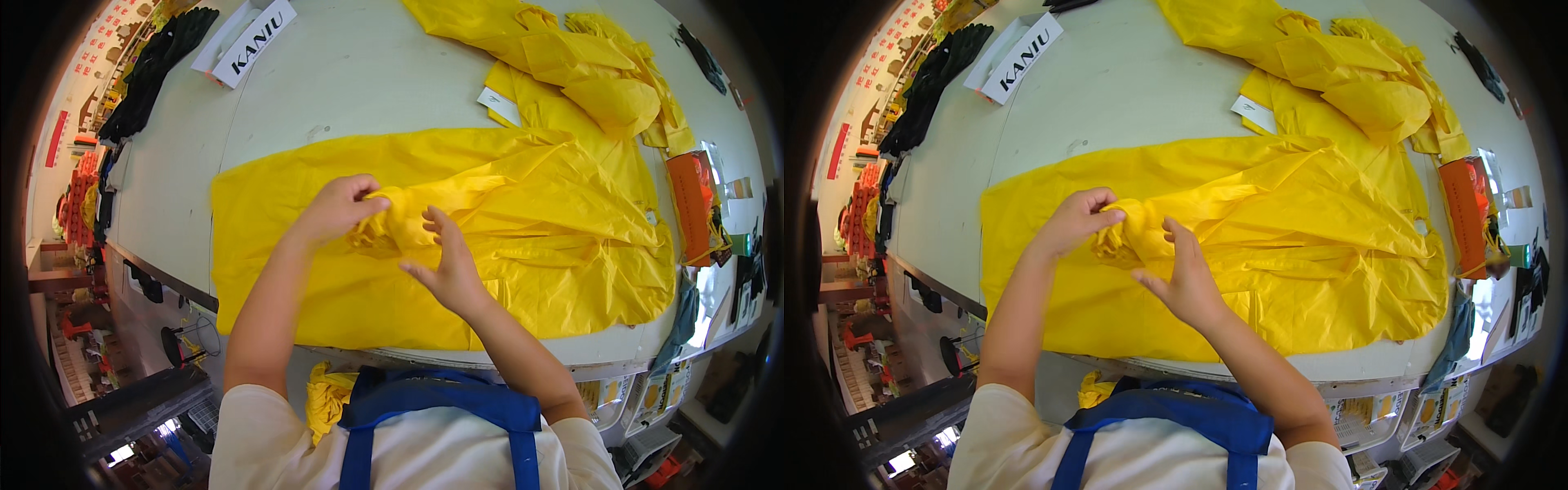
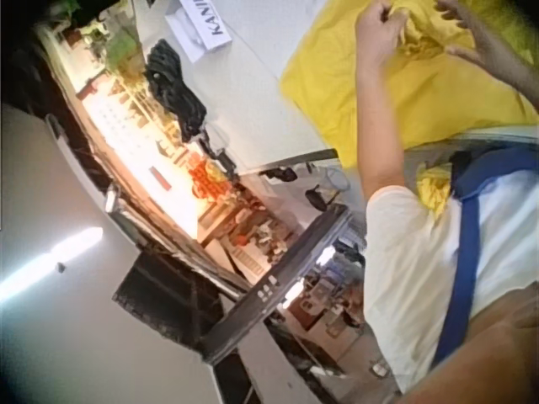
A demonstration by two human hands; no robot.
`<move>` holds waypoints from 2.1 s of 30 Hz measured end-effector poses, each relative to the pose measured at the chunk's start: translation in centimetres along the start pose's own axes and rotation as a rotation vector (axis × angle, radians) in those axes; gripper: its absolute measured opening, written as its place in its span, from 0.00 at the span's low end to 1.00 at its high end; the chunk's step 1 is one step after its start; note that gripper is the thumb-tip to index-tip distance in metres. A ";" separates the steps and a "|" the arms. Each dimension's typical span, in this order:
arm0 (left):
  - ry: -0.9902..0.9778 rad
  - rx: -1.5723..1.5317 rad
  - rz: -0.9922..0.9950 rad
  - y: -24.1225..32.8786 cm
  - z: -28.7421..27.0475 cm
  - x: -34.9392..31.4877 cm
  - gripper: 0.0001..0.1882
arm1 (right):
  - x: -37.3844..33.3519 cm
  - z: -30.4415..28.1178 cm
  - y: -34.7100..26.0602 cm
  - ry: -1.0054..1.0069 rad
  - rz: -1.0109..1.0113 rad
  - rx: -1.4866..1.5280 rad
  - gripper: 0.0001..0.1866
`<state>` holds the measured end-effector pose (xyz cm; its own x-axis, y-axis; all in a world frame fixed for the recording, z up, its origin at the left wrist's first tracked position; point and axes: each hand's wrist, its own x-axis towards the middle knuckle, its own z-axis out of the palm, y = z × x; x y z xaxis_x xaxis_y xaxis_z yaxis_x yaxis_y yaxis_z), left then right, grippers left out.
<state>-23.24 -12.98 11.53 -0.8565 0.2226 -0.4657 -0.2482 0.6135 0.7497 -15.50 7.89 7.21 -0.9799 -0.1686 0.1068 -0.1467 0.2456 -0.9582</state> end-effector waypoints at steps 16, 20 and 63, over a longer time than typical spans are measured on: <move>-0.182 -0.884 0.256 4.0 8.0 -9.1 0.11 | -5.2 -5.2 -5.2 0.027 -0.165 0.002 0.05; -0.177 -0.822 0.260 6.3 7.7 -11.4 0.11 | -6.4 -7.6 -4.5 -0.053 0.292 0.418 0.11; -0.434 -0.764 0.172 10.4 13.3 -12.9 0.22 | -11.9 -15.8 -6.7 0.063 -0.107 -0.138 0.23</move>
<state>-8.73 0.57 19.07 -0.7016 0.6269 -0.3386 -0.4984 -0.0921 0.8620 -4.99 23.33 16.51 -0.9635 -0.1416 0.2270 -0.2637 0.3587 -0.8954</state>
